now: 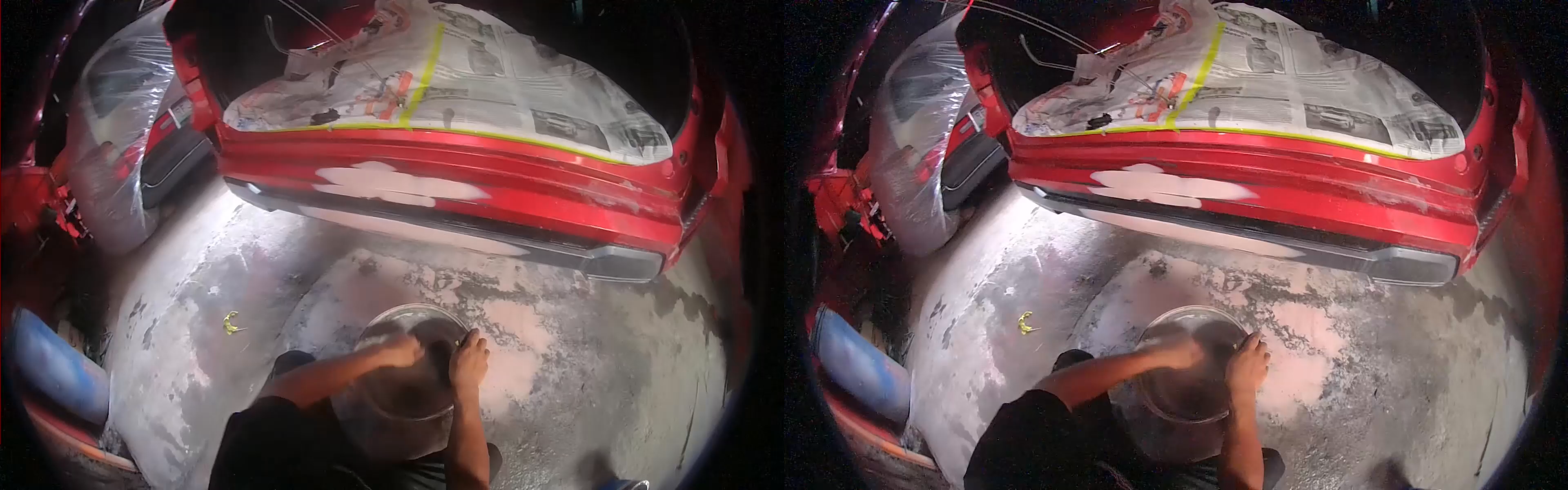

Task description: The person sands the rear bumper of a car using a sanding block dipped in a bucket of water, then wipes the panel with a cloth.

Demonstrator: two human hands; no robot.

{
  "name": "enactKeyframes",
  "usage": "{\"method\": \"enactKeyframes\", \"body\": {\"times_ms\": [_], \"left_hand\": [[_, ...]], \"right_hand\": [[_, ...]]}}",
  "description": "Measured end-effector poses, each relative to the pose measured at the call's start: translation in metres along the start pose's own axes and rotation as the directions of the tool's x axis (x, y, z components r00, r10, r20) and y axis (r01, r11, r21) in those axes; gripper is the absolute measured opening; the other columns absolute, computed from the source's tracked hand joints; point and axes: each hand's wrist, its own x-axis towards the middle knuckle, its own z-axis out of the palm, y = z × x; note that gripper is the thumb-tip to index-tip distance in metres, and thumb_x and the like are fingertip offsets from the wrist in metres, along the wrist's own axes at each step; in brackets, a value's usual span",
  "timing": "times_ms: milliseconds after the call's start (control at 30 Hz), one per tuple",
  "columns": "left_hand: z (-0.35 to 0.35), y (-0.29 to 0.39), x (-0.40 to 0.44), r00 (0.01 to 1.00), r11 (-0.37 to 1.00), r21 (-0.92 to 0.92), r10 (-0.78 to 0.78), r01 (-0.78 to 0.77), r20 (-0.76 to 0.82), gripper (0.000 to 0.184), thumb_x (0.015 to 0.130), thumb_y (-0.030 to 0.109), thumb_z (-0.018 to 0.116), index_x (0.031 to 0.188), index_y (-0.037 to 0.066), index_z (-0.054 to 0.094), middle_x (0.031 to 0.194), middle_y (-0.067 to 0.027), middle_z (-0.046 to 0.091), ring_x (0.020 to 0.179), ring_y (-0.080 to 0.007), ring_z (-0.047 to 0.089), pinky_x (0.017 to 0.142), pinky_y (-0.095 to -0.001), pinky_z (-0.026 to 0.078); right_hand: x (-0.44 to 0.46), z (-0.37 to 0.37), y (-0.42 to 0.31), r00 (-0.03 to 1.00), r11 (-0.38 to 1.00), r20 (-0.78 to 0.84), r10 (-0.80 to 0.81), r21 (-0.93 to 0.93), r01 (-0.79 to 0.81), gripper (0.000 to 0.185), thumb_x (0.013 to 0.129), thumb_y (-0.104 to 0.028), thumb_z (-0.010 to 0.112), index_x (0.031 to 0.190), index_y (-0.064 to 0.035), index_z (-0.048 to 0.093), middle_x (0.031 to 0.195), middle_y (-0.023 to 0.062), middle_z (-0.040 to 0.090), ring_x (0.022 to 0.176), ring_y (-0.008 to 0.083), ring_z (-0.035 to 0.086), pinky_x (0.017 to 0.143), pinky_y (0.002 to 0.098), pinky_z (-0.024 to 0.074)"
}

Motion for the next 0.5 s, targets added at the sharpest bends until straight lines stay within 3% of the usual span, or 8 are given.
{"method": "enactKeyframes", "body": {"times_ms": [33, 67, 100, 167, 200, 267, 400, 500], "left_hand": [[-0.12, 0.045, -0.041, 0.998, 0.97, -0.245, -0.024, 0.01, -0.051, 0.022, 0.1, 0.023, 0.059, 0.09, 0.005, 0.068, 0.086, -0.0191, 0.066, 0.08, -0.0315, 0.064, 0.073, -0.0452, 0.052], [-0.151, 0.065, -0.049, 0.84, 0.863, -0.461, -0.398, 0.206, -0.37, 0.023, 0.098, 0.023, 0.062, 0.101, 0.003, 0.071, 0.099, -0.0202, 0.072, 0.091, -0.0383, 0.068, 0.084, -0.0496, 0.052], [-0.197, 0.054, -0.06, 0.772, 0.947, -0.311, -0.258, 0.082, -0.581, 0.023, 0.095, 0.015, 0.066, 0.114, 0.002, 0.067, 0.113, -0.0191, 0.069, 0.108, -0.037, 0.064, 0.091, -0.0464, 0.05], [-0.277, 0.044, -0.068, 0.256, 0.999, 0.053, 0.053, -0.006, -0.965, 0.021, 0.099, 0.008, 0.065, 0.117, -0.002, 0.061, 0.11, -0.0198, 0.063, 0.105, -0.0362, 0.061, 0.095, -0.0461, 0.048], [-0.318, 0.045, -0.067, 0.09, 0.998, -0.067, -0.067, 0.001, -0.994, 0.035, 0.101, 0.015, 0.065, 0.128, -0.005, 0.056, 0.119, -0.0227, 0.058, 0.115, -0.0374, 0.056, 0.102, -0.0468, 0.043], [-0.386, -0.003, -0.061, -0.025, 0.954, -0.121, -0.118, 0.276, -0.993, 0.072, 0.108, 0.041, 0.049, 0.154, -0.011, 0.031, 0.16, -0.033, 0.031, 0.15, -0.0455, 0.029, 0.122, -0.0538, 0.025], [-0.48, -0.082, -0.037, -0.211, 0.547, -0.742, -0.731, 0.389, -0.649, 0.109, 0.098, 0.078, 0.03, 0.16, -0.011, 0.018, 0.169, -0.0317, 0.01, 0.158, -0.0442, 0.008, 0.122, -0.0657, 0.01], [-0.486, -0.063, -0.027, -0.259, 0.494, -0.78, -0.753, 0.384, -0.605, 0.116, 0.094, 0.082, 0.031, 0.159, -0.013, 0.017, 0.169, -0.0314, 0.009, 0.158, -0.0446, 0.005, 0.123, -0.0656, 0.008]], "right_hand": [[-0.003, 0.002, 0.001, 1.0, 1.0, -0.014, -0.001, 0.011, 0.001, 0.054, 0.097, -0.024, 0.065, 0.144, -0.006, 0.047, 0.123, 0.0192, 0.06, 0.112, 0.0431, 0.061, 0.089, 0.0528, 0.0562], [-0.005, 0.001, 0.001, 1.0, 1.0, 0.0, -0.014, 0.022, 0.014, 0.052, 0.098, -0.022, 0.063, 0.145, -0.0059, 0.047, 0.123, 0.0193, 0.06, 0.112, 0.0438, 0.061, 0.088, 0.053, 0.0559], [-0.004, 0.0, 0.002, 1.0, 0.999, -0.005, -0.014, 0.03, 0.014, 0.051, 0.097, -0.021, 0.063, 0.144, -0.0059, 0.047, 0.123, 0.0195, 0.06, 0.112, 0.0439, 0.061, 0.088, 0.0533, 0.0557], [-0.005, 0.002, 0.003, 1.0, 0.999, -0.011, -0.008, 0.039, 0.009, 0.049, 0.097, -0.02, 0.063, 0.142, -0.0059, 0.049, 0.122, 0.0199, 0.06, 0.111, 0.0442, 0.062, 0.088, 0.054, 0.0553], [-0.004, 0.005, 0.003, 1.0, 0.999, 0.015, -0.002, 0.035, 0.002, 0.053, 0.096, -0.024, 0.064, 0.144, -0.0052, 0.048, 0.123, 0.0198, 0.06, 0.112, 0.0437, 0.062, 0.089, 0.053, 0.0553], [0.002, 0.008, 0.007, 0.998, 1.0, 0.064, 0.009, 0.016, -0.01, 0.063, 0.095, -0.031, 0.068, 0.147, -0.0037, 0.046, 0.126, 0.0198, 0.061, 0.116, 0.0428, 0.062, 0.093, 0.0512, 0.0553], [0.001, 0.013, 0.009, 0.999, 0.999, 0.031, -0.008, 0.053, 0.006, 0.05, 0.096, -0.026, 0.066, 0.139, -0.0049, 0.05, 0.121, 0.0207, 0.062, 0.111, 0.0446, 0.063, 0.09, 0.0535, 0.0545], [-0.002, 0.017, 0.01, 0.999, 0.997, -0.042, -0.022, 0.071, 0.025, 0.033, 0.097, -0.02, 0.063, 0.126, -0.008, 0.054, 0.113, 0.0216, 0.063, 0.103, 0.0473, 0.065, 0.086, 0.0573, 0.053]]}}
